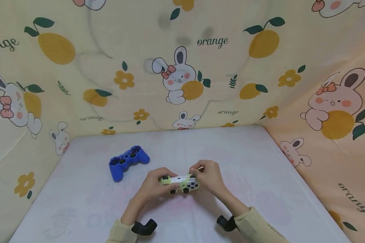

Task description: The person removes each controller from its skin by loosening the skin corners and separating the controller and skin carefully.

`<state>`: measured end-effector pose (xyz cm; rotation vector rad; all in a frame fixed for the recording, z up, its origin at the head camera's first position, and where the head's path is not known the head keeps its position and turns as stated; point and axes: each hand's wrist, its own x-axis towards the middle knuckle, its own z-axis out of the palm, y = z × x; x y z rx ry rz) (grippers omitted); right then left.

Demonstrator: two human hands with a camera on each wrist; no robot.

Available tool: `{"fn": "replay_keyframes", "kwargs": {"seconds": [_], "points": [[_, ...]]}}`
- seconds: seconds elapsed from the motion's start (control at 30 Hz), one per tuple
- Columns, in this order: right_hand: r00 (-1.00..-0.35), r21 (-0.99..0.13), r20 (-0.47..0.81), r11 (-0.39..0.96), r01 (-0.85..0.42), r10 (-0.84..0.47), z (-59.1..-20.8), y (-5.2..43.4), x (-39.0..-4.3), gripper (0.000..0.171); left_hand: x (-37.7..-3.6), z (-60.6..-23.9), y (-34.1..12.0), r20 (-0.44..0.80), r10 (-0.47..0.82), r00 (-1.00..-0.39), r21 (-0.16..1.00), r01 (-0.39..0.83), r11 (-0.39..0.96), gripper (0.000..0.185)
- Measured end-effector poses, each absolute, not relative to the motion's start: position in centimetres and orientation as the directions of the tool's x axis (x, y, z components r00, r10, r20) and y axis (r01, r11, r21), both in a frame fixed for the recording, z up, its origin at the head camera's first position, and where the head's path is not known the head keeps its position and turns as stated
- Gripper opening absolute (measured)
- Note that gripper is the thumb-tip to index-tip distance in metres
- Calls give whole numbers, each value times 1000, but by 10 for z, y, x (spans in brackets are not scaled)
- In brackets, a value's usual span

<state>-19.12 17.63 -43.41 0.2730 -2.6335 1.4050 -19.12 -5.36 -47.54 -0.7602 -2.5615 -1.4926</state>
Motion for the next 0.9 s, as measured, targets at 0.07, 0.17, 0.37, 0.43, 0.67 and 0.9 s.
{"fn": "replay_keyframes", "kwargs": {"seconds": [0.07,0.17,0.37,0.43,0.67,0.9], "points": [[-979,-823,191,531,-202,-76,-435,178,-192,9,-190,-476,-54,315,372,-873,791,458,406,28],[-989,-855,140,499,-142,-42,-435,181,-194,8,-190,-477,-55,313,368,-875,788,456,413,28],[-999,-930,-25,365,38,38,-435,183,-197,8,-190,-479,-55,327,368,-870,783,468,410,27],[-998,-939,-56,338,66,37,-434,183,-197,8,-189,-479,-55,335,368,-867,778,475,410,28],[-997,-946,-62,320,42,-52,-432,186,-191,7,-185,-480,-54,341,342,-876,770,468,432,29],[-998,-950,-16,311,-1,-53,-432,186,-188,8,-181,-475,-49,270,277,-922,790,377,483,30]]}}
